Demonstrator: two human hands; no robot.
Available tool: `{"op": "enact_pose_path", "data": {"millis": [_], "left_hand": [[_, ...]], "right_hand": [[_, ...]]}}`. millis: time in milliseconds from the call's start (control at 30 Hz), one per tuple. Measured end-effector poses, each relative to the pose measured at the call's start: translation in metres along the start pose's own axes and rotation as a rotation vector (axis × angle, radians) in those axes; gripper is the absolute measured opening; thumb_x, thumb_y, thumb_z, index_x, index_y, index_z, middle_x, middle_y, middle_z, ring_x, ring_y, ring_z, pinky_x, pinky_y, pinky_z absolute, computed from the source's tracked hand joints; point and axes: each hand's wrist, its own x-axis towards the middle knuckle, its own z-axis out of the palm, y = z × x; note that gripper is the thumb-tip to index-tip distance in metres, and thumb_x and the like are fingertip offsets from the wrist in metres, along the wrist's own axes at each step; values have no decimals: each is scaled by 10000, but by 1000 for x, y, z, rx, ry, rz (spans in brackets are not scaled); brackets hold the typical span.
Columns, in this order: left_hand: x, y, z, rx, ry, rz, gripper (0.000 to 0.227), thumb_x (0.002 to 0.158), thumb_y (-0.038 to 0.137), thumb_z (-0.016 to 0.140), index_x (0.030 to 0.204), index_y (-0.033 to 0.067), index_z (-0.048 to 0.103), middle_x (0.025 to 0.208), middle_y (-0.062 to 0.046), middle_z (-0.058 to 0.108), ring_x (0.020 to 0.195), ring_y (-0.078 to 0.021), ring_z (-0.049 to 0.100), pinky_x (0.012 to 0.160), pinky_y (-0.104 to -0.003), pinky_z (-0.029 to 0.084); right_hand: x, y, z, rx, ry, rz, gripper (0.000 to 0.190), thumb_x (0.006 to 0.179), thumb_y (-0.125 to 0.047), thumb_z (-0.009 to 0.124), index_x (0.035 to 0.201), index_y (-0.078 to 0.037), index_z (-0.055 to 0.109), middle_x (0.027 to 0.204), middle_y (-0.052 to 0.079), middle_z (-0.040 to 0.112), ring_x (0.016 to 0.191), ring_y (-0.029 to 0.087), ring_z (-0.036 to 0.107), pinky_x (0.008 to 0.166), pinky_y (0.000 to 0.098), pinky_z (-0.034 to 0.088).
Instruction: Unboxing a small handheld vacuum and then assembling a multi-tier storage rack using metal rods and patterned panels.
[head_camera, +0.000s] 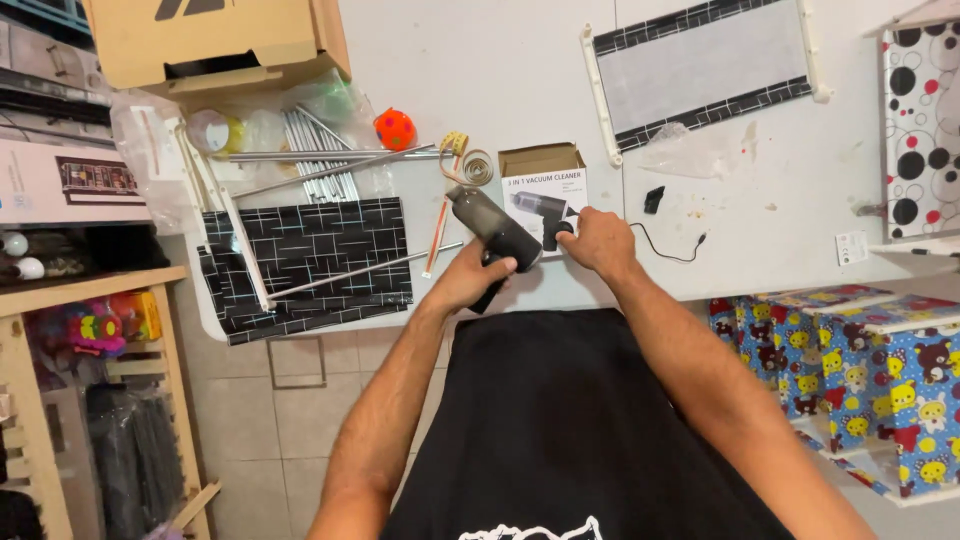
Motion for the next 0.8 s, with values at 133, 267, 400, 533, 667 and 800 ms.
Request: {"op": "enact_pose_path", "data": {"millis": [133, 267, 400, 533, 667, 800], "left_hand": [[-12, 21, 7, -28, -119, 75, 565, 800, 266, 899, 1160, -25, 576, 893, -202, 691, 672, -264, 734, 561, -365, 637], [-18, 19, 14, 122, -500, 58, 645, 671, 289, 971, 1128, -21, 639, 869, -187, 717, 608, -241, 710, 545, -360, 624], [-15, 54, 15, -6, -756, 2, 542, 716, 314, 948, 1099, 35, 687, 839, -132, 740, 585, -186, 722, 595, -329, 608], [-12, 64, 3, 240, -579, 98, 964, 697, 569, 895, 1462, 79, 570, 1158, -189, 728, 1029, -278, 673, 962, -475, 522], [-38, 108, 27, 706, -56, 465, 1161, 598, 727, 840, 1519, 144, 442, 1185, -127, 669, 1124, -339, 662, 976, -486, 520], [-4, 61, 37, 654, 377, 674, 700, 805, 658, 764, 1300, 198, 579, 1038, 15, 701, 966, -220, 730, 838, -386, 591]], "right_hand": [[-18, -14, -41, 232, -20, -8, 554, 929, -535, 672, 1169, -37, 628, 710, 118, 740, 773, 371, 733, 682, 482, 572], [-27, -21, -34, 1048, -273, -208, 539, 987, -432, 605, 1324, -13, 570, 780, 136, 615, 533, 180, 589, 407, 268, 494], [-44, -40, -50, 1197, -461, -214, 402, 867, -261, 715, 1191, -39, 627, 591, 84, 486, 354, 122, 437, 287, 210, 339], [-36, -12, -26, 1434, -402, -63, 331, 909, -299, 726, 1097, -52, 611, 501, 55, 416, 313, 102, 346, 253, 223, 296], [-34, 3, -8, 1557, -225, 217, 345, 969, -443, 677, 905, -118, 582, 544, 58, 528, 365, 127, 487, 328, 232, 372], [-31, -4, -3, 1523, -184, 247, 367, 962, -444, 696, 867, -104, 594, 580, 85, 601, 377, 147, 557, 340, 268, 423]]}}
